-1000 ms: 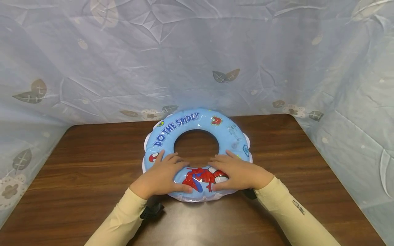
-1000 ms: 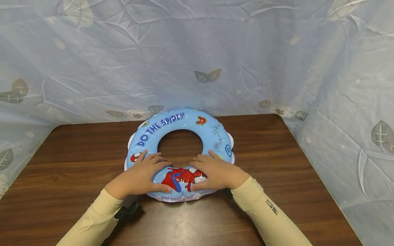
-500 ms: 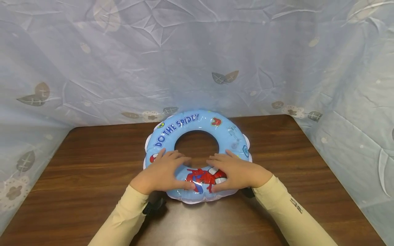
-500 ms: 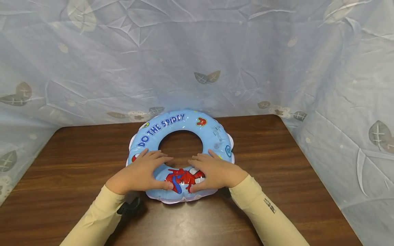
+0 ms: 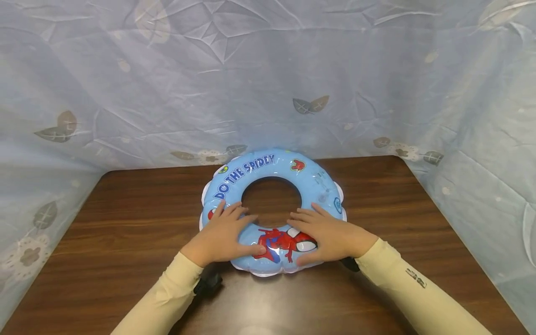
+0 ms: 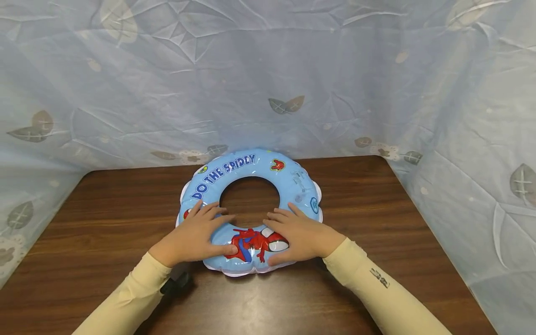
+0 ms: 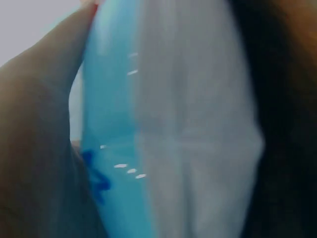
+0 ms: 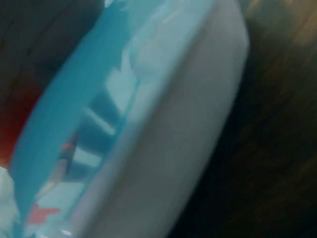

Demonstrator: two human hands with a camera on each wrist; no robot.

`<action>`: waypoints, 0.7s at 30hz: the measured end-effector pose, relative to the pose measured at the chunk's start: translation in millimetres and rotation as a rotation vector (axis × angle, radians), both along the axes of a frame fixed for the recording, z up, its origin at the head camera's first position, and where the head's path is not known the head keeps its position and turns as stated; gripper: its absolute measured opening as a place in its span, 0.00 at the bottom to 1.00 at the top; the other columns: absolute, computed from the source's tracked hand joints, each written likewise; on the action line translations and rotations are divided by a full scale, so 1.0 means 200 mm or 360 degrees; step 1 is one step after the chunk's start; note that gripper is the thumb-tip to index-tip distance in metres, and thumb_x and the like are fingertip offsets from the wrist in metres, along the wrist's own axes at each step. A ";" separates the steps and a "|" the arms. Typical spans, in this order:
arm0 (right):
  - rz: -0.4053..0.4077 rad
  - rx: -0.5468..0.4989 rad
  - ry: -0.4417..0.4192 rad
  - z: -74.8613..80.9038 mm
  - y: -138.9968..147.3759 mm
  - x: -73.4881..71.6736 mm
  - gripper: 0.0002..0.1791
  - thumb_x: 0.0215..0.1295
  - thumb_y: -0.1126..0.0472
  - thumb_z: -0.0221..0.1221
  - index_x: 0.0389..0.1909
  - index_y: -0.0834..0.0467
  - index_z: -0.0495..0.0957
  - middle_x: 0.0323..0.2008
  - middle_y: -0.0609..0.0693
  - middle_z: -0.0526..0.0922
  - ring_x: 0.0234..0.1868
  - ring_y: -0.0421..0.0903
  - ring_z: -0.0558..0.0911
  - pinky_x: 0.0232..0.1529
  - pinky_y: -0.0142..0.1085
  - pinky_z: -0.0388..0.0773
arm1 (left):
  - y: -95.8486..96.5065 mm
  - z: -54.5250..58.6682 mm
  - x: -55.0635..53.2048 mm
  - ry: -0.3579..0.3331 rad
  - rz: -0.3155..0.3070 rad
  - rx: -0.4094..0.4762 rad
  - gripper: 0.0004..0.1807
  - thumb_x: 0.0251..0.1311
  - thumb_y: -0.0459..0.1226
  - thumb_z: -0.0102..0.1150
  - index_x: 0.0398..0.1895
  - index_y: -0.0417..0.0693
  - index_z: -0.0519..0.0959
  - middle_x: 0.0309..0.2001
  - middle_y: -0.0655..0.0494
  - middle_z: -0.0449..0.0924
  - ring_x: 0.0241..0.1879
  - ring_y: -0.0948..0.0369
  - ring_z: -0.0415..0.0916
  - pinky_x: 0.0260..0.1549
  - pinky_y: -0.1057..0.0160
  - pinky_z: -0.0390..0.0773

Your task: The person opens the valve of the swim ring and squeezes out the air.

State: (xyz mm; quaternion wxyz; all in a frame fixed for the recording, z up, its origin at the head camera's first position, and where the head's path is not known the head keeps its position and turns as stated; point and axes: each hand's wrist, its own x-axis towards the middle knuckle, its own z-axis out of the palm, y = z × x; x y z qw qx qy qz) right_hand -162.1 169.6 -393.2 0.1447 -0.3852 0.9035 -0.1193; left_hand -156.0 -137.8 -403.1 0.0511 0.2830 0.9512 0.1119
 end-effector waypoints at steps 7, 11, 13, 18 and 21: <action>0.0039 0.0050 0.0029 -0.01 0.00 0.01 0.57 0.56 0.23 0.60 0.80 0.53 0.61 0.79 0.54 0.61 0.81 0.56 0.55 0.80 0.58 0.36 | 0.02 -0.03 0.02 -0.0044 -0.0060 -0.0072 0.51 0.60 0.76 0.47 0.76 0.51 0.70 0.74 0.43 0.68 0.79 0.40 0.49 0.73 0.28 0.36; 0.0049 0.0114 0.0051 -0.01 -0.01 0.02 0.57 0.58 0.23 0.58 0.80 0.54 0.60 0.80 0.55 0.60 0.81 0.57 0.54 0.80 0.59 0.36 | 0.03 -0.03 0.02 -0.0071 -0.0060 -0.0113 0.52 0.60 0.76 0.47 0.76 0.51 0.69 0.75 0.43 0.66 0.80 0.40 0.46 0.72 0.27 0.34; 0.0061 0.0141 0.0069 -0.01 -0.02 0.02 0.56 0.59 0.23 0.57 0.80 0.55 0.60 0.80 0.56 0.60 0.81 0.57 0.54 0.79 0.59 0.36 | 0.03 -0.03 0.02 -0.0077 -0.0054 -0.0142 0.52 0.60 0.76 0.47 0.76 0.51 0.69 0.76 0.44 0.65 0.80 0.41 0.44 0.72 0.28 0.33; 0.0078 0.0188 0.0109 -0.02 -0.03 0.02 0.55 0.61 0.24 0.56 0.80 0.56 0.60 0.79 0.57 0.60 0.81 0.58 0.54 0.79 0.60 0.37 | 0.05 -0.04 0.02 -0.0075 -0.0036 -0.0212 0.52 0.60 0.77 0.45 0.76 0.52 0.69 0.77 0.44 0.64 0.81 0.41 0.42 0.73 0.29 0.30; 0.0076 0.0202 0.0122 -0.02 -0.03 0.02 0.54 0.62 0.25 0.56 0.79 0.57 0.60 0.79 0.57 0.60 0.80 0.58 0.54 0.79 0.60 0.37 | 0.06 -0.04 0.01 -0.0084 -0.0031 -0.0231 0.52 0.60 0.77 0.45 0.77 0.52 0.69 0.77 0.44 0.63 0.81 0.41 0.42 0.73 0.29 0.29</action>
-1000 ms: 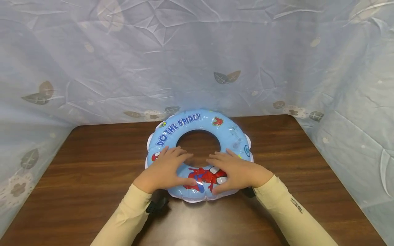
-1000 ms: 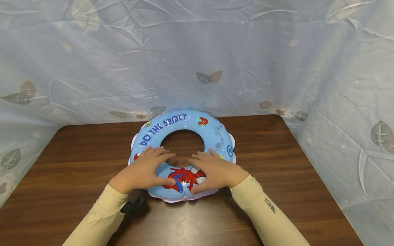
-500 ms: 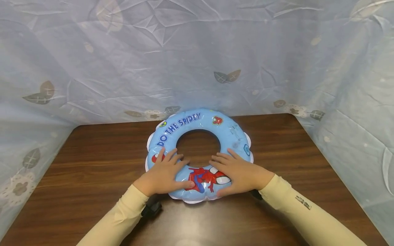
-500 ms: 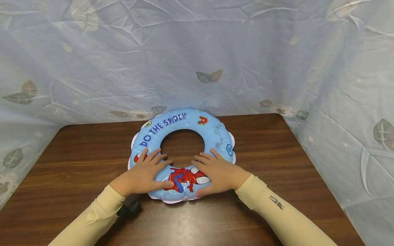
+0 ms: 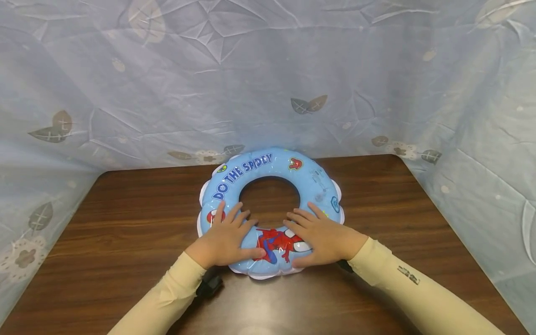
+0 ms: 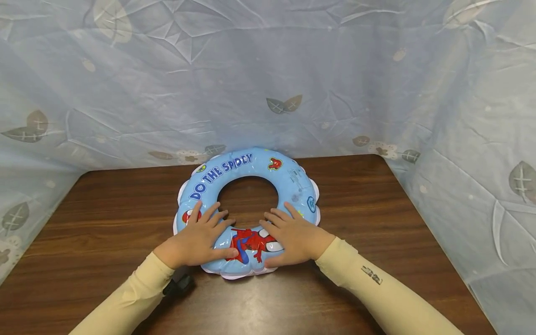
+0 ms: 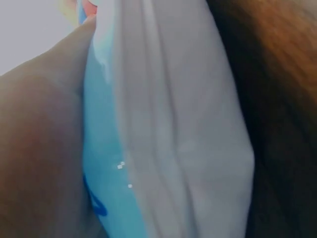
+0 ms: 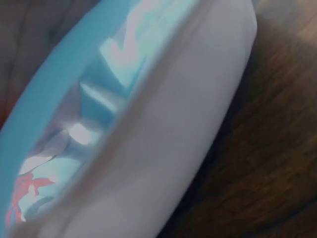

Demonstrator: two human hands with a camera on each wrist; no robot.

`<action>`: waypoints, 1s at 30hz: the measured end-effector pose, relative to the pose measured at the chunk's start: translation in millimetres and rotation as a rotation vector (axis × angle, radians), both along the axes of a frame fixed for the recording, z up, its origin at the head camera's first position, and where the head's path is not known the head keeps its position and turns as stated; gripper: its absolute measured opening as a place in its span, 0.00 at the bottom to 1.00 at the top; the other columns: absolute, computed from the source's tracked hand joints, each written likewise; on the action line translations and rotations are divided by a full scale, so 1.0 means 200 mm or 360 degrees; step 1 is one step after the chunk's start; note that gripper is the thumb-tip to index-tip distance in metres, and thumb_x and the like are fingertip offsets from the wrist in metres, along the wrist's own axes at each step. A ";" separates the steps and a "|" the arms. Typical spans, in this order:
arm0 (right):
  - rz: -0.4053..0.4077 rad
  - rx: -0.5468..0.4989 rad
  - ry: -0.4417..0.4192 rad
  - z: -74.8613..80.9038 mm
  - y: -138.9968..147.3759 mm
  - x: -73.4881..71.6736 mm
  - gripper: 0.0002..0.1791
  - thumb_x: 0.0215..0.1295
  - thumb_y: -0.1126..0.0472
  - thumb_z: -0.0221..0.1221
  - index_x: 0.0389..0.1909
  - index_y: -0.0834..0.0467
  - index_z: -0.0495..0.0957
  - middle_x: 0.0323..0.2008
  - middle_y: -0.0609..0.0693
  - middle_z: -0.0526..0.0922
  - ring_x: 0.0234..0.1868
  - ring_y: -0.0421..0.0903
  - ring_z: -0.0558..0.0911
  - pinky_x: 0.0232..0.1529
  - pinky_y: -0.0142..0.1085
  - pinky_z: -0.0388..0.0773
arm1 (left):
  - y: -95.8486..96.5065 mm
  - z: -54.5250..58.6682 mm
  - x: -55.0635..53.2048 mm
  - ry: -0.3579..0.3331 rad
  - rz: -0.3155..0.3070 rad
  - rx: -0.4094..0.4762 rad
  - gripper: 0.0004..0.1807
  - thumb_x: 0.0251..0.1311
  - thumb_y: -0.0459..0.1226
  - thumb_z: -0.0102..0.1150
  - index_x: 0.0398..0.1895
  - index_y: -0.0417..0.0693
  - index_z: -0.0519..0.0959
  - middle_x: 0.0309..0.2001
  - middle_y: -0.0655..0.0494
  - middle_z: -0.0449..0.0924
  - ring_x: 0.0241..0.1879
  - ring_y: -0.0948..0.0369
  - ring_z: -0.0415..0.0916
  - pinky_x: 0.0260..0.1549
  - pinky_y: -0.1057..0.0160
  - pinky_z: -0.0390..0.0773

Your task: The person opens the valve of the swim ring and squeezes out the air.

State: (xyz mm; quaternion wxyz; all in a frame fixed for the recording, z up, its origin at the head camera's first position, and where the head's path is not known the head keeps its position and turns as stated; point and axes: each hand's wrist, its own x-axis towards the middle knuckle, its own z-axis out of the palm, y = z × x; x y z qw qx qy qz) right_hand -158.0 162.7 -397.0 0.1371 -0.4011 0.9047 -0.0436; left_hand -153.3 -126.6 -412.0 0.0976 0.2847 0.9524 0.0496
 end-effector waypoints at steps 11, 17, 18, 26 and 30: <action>-0.0017 0.0026 0.0020 -0.01 -0.02 0.01 0.53 0.62 0.29 0.58 0.79 0.58 0.60 0.79 0.58 0.60 0.80 0.58 0.55 0.79 0.61 0.38 | 0.00 0.01 0.00 0.0004 0.0008 0.0015 0.52 0.60 0.76 0.46 0.76 0.51 0.70 0.76 0.44 0.66 0.80 0.41 0.44 0.73 0.29 0.31; -0.0047 0.0043 0.0001 -0.01 -0.03 0.02 0.54 0.61 0.29 0.60 0.79 0.57 0.59 0.79 0.57 0.60 0.80 0.58 0.55 0.79 0.61 0.38 | 0.01 0.00 0.00 0.0009 0.0013 -0.0015 0.52 0.60 0.77 0.46 0.75 0.51 0.70 0.76 0.44 0.65 0.81 0.41 0.43 0.73 0.29 0.30; -0.0049 0.0045 -0.0003 -0.01 -0.03 0.02 0.54 0.61 0.29 0.60 0.79 0.57 0.59 0.79 0.57 0.60 0.80 0.58 0.55 0.79 0.61 0.38 | 0.01 0.00 0.00 0.0011 0.0013 -0.0027 0.52 0.60 0.77 0.46 0.76 0.51 0.70 0.76 0.44 0.65 0.81 0.41 0.43 0.73 0.29 0.30; -0.0068 0.0053 -0.0043 -0.01 -0.04 0.02 0.55 0.60 0.30 0.61 0.80 0.57 0.58 0.79 0.57 0.60 0.80 0.58 0.54 0.79 0.61 0.37 | 0.01 0.00 -0.01 -0.0019 0.0018 -0.0028 0.52 0.59 0.77 0.46 0.76 0.52 0.69 0.76 0.44 0.65 0.81 0.41 0.42 0.73 0.30 0.29; -0.0074 0.0054 -0.0084 -0.01 -0.03 0.01 0.55 0.60 0.30 0.61 0.80 0.57 0.58 0.80 0.56 0.59 0.81 0.58 0.54 0.79 0.60 0.37 | 0.01 0.04 -0.01 -0.0034 0.0036 0.0004 0.51 0.59 0.76 0.50 0.75 0.51 0.71 0.74 0.44 0.68 0.80 0.41 0.45 0.73 0.29 0.32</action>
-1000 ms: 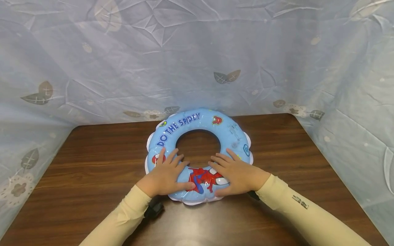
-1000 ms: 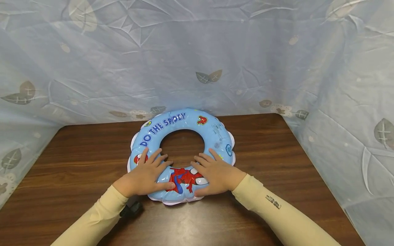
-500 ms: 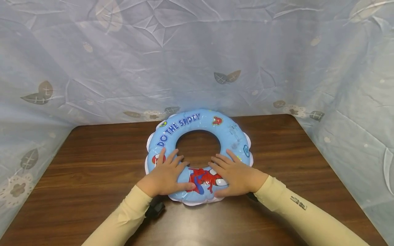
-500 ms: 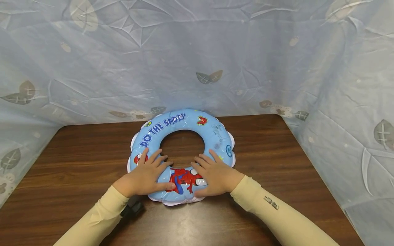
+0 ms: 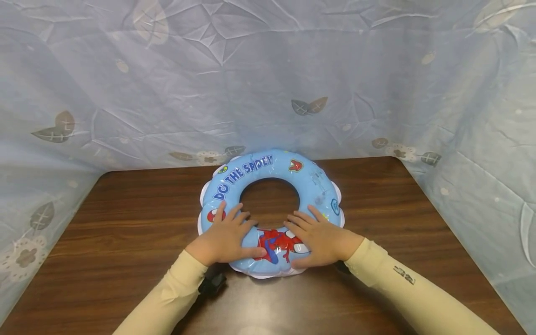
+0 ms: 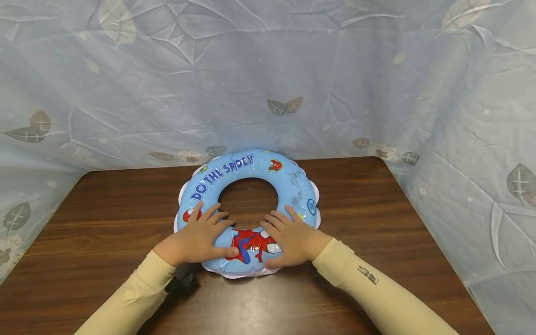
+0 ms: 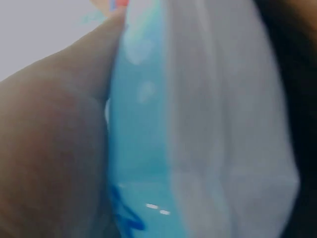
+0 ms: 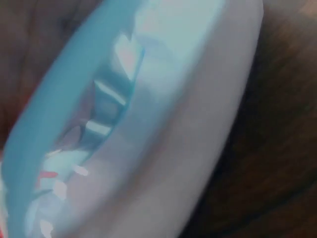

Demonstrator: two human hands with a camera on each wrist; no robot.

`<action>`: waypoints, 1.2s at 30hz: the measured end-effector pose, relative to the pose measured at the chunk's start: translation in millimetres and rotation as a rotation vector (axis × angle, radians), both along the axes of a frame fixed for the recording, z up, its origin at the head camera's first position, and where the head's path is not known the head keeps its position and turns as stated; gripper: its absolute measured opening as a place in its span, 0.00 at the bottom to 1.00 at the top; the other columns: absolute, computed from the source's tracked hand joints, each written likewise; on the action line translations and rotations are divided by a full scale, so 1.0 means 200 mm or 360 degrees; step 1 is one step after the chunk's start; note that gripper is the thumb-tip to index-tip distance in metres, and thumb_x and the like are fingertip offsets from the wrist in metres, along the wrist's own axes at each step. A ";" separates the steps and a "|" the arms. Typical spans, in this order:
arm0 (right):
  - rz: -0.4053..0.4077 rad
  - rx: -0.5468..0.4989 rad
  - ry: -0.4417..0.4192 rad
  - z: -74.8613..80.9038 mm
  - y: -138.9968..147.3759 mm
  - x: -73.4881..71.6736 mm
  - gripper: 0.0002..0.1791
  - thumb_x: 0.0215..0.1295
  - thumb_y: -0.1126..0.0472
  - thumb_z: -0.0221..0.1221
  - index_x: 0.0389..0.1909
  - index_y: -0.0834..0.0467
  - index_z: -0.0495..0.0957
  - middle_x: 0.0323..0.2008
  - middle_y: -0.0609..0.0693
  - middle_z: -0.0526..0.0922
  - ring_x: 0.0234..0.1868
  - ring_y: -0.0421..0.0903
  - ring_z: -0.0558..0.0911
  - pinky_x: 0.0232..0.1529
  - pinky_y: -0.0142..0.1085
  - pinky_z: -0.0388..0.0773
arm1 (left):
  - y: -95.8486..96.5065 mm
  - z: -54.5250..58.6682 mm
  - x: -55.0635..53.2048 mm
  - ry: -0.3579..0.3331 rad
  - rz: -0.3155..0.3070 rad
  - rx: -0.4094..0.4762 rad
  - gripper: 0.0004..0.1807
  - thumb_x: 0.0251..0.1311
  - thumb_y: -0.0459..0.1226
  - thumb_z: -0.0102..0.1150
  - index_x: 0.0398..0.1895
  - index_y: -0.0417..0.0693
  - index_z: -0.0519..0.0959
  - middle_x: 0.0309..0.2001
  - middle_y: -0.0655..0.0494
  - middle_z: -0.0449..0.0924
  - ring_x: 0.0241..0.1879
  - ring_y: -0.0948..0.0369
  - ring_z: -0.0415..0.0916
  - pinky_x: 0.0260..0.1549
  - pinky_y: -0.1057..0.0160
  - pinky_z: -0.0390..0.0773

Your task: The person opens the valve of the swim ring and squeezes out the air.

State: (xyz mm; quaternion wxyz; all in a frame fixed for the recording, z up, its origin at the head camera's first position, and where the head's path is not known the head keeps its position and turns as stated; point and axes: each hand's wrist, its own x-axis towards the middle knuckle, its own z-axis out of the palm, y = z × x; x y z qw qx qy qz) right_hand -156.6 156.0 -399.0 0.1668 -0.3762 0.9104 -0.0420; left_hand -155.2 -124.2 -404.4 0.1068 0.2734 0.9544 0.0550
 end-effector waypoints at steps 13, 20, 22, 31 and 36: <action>-0.0024 -0.0132 -0.0207 0.09 -0.07 0.00 0.50 0.59 0.47 0.69 0.79 0.59 0.60 0.80 0.58 0.58 0.82 0.60 0.52 0.79 0.61 0.34 | 0.09 0.09 0.05 -0.0233 -0.0129 0.0242 0.38 0.64 0.55 0.67 0.75 0.55 0.71 0.69 0.55 0.75 0.72 0.51 0.66 0.74 0.33 0.47; -0.0083 -0.0157 -0.0318 0.06 -0.07 0.00 0.55 0.54 0.42 0.69 0.80 0.56 0.58 0.80 0.55 0.58 0.82 0.58 0.50 0.79 0.60 0.33 | 0.08 0.07 0.05 -0.0348 -0.0122 0.0264 0.53 0.50 0.67 0.70 0.78 0.58 0.66 0.71 0.55 0.71 0.73 0.52 0.63 0.76 0.35 0.40; -0.0082 -0.0172 -0.0322 0.05 -0.07 0.00 0.56 0.53 0.40 0.69 0.80 0.56 0.59 0.80 0.55 0.58 0.82 0.58 0.50 0.79 0.61 0.33 | 0.09 0.07 0.05 -0.0348 -0.0119 0.0238 0.56 0.48 0.67 0.72 0.79 0.57 0.65 0.72 0.54 0.69 0.73 0.51 0.62 0.76 0.36 0.39; -0.0061 -0.0189 -0.0301 0.04 -0.07 -0.01 0.58 0.52 0.34 0.68 0.80 0.56 0.58 0.80 0.55 0.58 0.81 0.58 0.51 0.78 0.63 0.33 | 0.10 0.04 0.06 -0.0281 -0.0090 0.0154 0.56 0.48 0.66 0.73 0.79 0.56 0.64 0.74 0.52 0.67 0.76 0.50 0.58 0.77 0.37 0.38; -0.0079 -0.0174 -0.0327 0.03 -0.07 -0.01 0.60 0.52 0.30 0.69 0.80 0.56 0.58 0.80 0.55 0.57 0.82 0.58 0.50 0.78 0.62 0.31 | 0.11 0.03 0.06 -0.0285 -0.0087 0.0150 0.55 0.48 0.65 0.73 0.79 0.56 0.64 0.74 0.51 0.66 0.75 0.50 0.58 0.77 0.37 0.38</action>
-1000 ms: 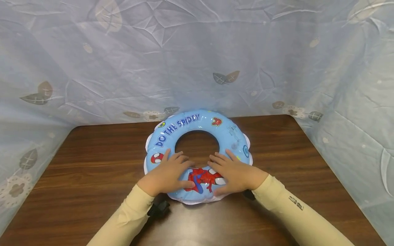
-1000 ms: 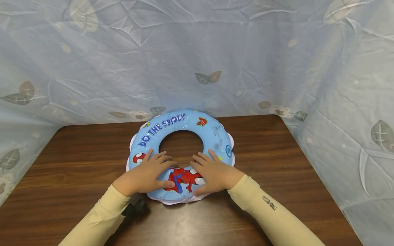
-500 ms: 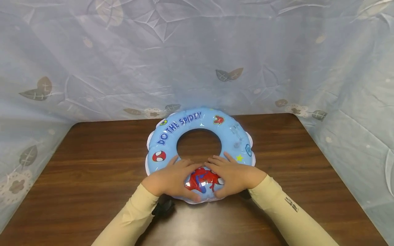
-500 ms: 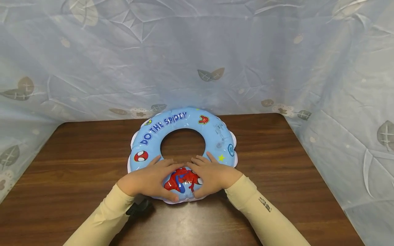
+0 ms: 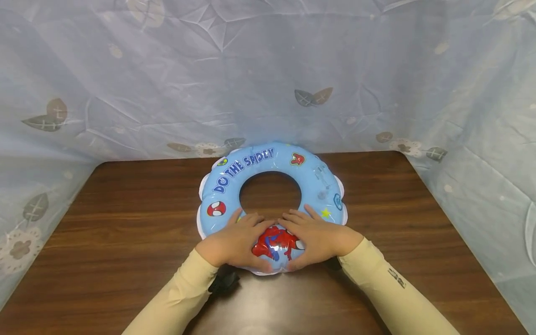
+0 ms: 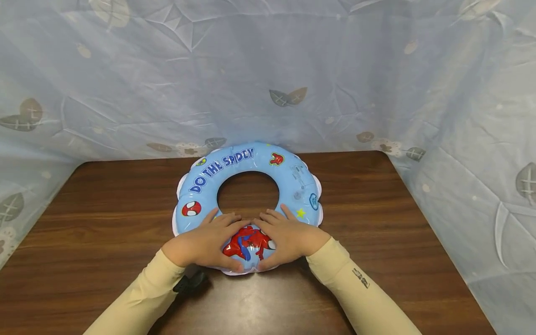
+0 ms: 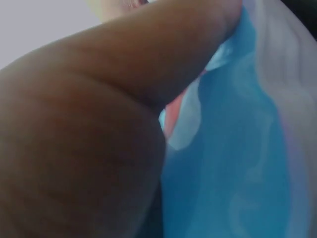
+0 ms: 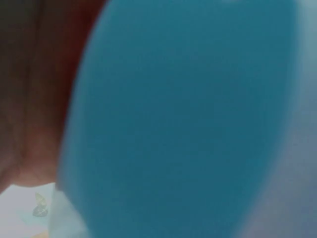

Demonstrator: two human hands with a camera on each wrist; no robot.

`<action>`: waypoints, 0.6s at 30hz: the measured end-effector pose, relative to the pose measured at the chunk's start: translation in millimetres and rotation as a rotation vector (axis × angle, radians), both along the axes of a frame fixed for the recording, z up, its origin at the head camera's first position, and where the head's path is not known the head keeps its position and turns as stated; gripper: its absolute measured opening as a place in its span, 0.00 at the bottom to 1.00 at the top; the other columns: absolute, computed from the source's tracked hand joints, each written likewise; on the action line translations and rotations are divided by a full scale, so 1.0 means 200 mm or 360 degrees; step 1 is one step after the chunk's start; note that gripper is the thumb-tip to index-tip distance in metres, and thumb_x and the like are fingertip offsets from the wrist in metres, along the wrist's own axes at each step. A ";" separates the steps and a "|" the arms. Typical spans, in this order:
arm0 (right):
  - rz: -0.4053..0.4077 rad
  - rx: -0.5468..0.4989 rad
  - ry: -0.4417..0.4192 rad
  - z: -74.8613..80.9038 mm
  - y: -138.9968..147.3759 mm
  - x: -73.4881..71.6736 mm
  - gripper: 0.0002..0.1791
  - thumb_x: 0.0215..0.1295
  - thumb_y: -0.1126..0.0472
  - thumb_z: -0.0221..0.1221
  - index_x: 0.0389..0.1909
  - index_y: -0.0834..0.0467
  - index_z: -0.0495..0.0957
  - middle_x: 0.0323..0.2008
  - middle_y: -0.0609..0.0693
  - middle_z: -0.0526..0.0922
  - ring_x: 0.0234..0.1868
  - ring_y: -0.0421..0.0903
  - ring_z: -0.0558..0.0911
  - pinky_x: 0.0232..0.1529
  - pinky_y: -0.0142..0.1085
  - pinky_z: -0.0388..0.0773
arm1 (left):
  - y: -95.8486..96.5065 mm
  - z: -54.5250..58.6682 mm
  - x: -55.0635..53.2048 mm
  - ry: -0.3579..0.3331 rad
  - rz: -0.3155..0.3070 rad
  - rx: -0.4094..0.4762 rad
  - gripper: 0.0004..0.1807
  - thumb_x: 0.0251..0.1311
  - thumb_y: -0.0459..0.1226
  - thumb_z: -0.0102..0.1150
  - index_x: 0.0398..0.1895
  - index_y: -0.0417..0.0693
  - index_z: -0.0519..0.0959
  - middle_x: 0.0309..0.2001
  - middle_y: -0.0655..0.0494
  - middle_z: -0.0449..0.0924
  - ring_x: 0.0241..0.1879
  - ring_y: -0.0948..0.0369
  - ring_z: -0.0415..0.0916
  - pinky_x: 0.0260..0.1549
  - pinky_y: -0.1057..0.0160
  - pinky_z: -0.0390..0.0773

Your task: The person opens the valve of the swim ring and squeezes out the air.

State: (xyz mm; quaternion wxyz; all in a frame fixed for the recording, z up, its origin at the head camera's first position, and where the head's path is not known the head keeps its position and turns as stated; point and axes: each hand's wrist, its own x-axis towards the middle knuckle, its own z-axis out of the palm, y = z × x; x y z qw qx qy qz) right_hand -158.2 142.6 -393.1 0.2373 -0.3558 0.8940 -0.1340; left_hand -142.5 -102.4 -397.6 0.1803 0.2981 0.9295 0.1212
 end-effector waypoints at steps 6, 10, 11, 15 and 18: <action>0.0010 0.0012 0.0009 -0.01 0.00 0.00 0.61 0.53 0.29 0.68 0.81 0.57 0.57 0.81 0.56 0.56 0.82 0.59 0.49 0.78 0.61 0.29 | 0.01 0.00 0.01 -0.0052 0.0020 -0.0030 0.56 0.48 0.64 0.74 0.80 0.58 0.62 0.78 0.48 0.61 0.78 0.48 0.54 0.77 0.37 0.35; 0.0026 0.0021 0.0039 0.00 0.00 0.01 0.61 0.54 0.28 0.67 0.81 0.58 0.57 0.81 0.58 0.56 0.82 0.60 0.48 0.78 0.61 0.28 | 0.02 0.01 0.01 -0.0085 0.0009 -0.0028 0.57 0.48 0.63 0.74 0.80 0.56 0.61 0.80 0.47 0.57 0.80 0.47 0.50 0.77 0.37 0.33; 0.0029 0.0022 0.0045 0.00 0.00 0.01 0.61 0.54 0.28 0.67 0.81 0.59 0.57 0.81 0.58 0.56 0.82 0.60 0.48 0.78 0.61 0.28 | 0.02 0.01 0.01 -0.0090 0.0008 -0.0028 0.57 0.49 0.63 0.73 0.80 0.56 0.61 0.80 0.47 0.56 0.80 0.47 0.49 0.77 0.37 0.33; 0.0031 0.0029 0.0046 -0.01 -0.01 0.01 0.61 0.55 0.28 0.67 0.81 0.59 0.56 0.81 0.58 0.56 0.82 0.60 0.48 0.78 0.60 0.28 | 0.02 0.00 0.01 -0.0097 0.0013 -0.0031 0.57 0.49 0.63 0.73 0.81 0.57 0.60 0.81 0.47 0.55 0.81 0.47 0.48 0.77 0.38 0.32; 0.0027 0.0037 0.0039 -0.01 -0.01 0.01 0.61 0.55 0.28 0.67 0.81 0.58 0.57 0.81 0.57 0.56 0.83 0.59 0.47 0.78 0.60 0.27 | 0.01 0.00 0.01 -0.0104 0.0022 -0.0027 0.57 0.49 0.63 0.74 0.81 0.57 0.60 0.81 0.48 0.55 0.81 0.47 0.48 0.77 0.38 0.32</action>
